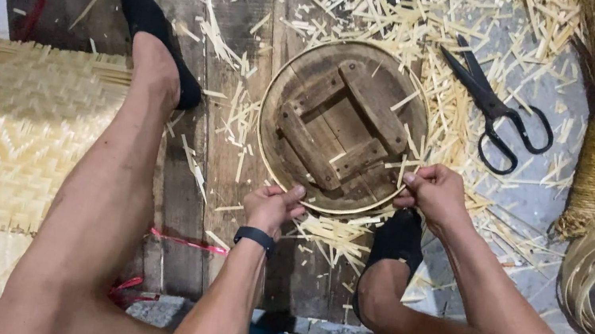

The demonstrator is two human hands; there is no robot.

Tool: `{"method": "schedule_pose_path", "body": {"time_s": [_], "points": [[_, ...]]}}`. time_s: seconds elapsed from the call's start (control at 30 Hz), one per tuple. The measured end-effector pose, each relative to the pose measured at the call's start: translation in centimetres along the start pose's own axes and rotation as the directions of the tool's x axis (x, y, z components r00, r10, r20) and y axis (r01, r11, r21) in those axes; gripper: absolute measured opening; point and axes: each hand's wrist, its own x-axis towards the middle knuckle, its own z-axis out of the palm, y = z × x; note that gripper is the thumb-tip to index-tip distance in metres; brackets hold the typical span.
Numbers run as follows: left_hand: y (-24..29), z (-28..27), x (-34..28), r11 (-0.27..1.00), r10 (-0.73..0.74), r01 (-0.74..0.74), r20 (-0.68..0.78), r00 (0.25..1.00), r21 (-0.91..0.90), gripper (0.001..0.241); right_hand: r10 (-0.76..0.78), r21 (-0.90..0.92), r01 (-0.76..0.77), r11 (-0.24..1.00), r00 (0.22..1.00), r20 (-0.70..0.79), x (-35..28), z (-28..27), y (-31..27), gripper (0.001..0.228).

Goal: The person sits on the floor assembling round woven bamboo trays. They fit a woven bamboo mat into a bent bamboo rim, press the assembly with a round wooden form, trim the protruding strip ends with scissors, and set finished trays aside with completed ones.

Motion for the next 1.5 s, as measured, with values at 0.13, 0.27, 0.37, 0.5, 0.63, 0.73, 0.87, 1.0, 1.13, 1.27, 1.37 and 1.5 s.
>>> {"method": "schedule_pose_path", "body": {"time_s": [0.13,0.27,0.37,0.5,0.63,0.73,0.87,1.0,1.13,1.27,1.37,1.5], "points": [[1.9,0.3,-1.2,0.995,-0.022,0.023,-0.007,1.0,0.095,0.023,-0.046,0.003,0.046,0.999,0.998,0.032,-0.5,-0.2,-0.1,0.021],[6.8,0.9,-3.8,0.972,0.092,-0.087,-0.013,0.996,0.218,0.038,-0.627,-0.55,0.566,0.614,0.773,0.096,-5.9,3.4,-8.7,0.044],[12.6,3.2,-9.8,0.689,0.57,-0.486,0.012,0.821,0.538,0.045,-0.489,-0.274,0.574,0.772,0.811,0.321,-8.3,6.4,-13.6,0.055],[14.1,5.8,-14.1,0.11,0.936,-0.921,0.271,0.222,0.373,0.042,-0.437,0.487,0.183,0.854,0.76,0.481,-8.8,8.9,-14.7,0.054],[12.7,7.0,-13.9,0.182,0.889,-0.975,0.403,0.217,0.124,0.059,-0.433,0.693,0.119,0.711,0.851,0.298,-10.9,7.8,-15.1,0.061],[13.1,6.8,-14.1,0.072,0.858,-0.997,0.51,0.057,-0.008,0.058,-0.143,0.635,0.002,0.773,0.975,0.172,-12.1,4.8,-14.5,0.078],[14.9,3.9,-9.0,0.811,0.477,-0.429,-0.026,0.879,0.397,0.056,-0.546,0.577,0.46,0.675,0.837,-0.028,-4.0,-6.5,-0.4,0.045],[7.8,-0.9,-3.5,0.981,0.185,-0.185,0.006,0.983,0.052,0.056,-0.674,0.54,0.589,0.602,0.737,-0.053,-1.3,-14.4,10.9,0.043],[9.4,3.4,-7.0,0.941,-0.323,0.305,0.114,0.94,0.148,0.057,-0.606,0.527,0.55,0.648,0.792,-0.081,-3.2,-14.6,8.0,0.048],[17.2,8.8,1.4,0.961,0.042,0.051,0.327,0.944,-0.27,0.059,-0.508,0.506,0.472,0.722,0.858,-0.077,-9.6,-8.3,-2.6,0.059],[22.6,10.3,5.8,0.956,0.283,-0.237,0.335,0.899,-0.172,0.072,-0.448,0.495,0.42,0.761,0.891,-0.067,-8.9,-6.1,-5.3,0.069],[28.4,3.5,2.6,-0.111,0.566,-0.57,0.523,0.637,0.814,0.062,-0.386,0.631,0.28,0.723,0.922,0.033,0.2,-4.7,-0.4,0.076]]}}
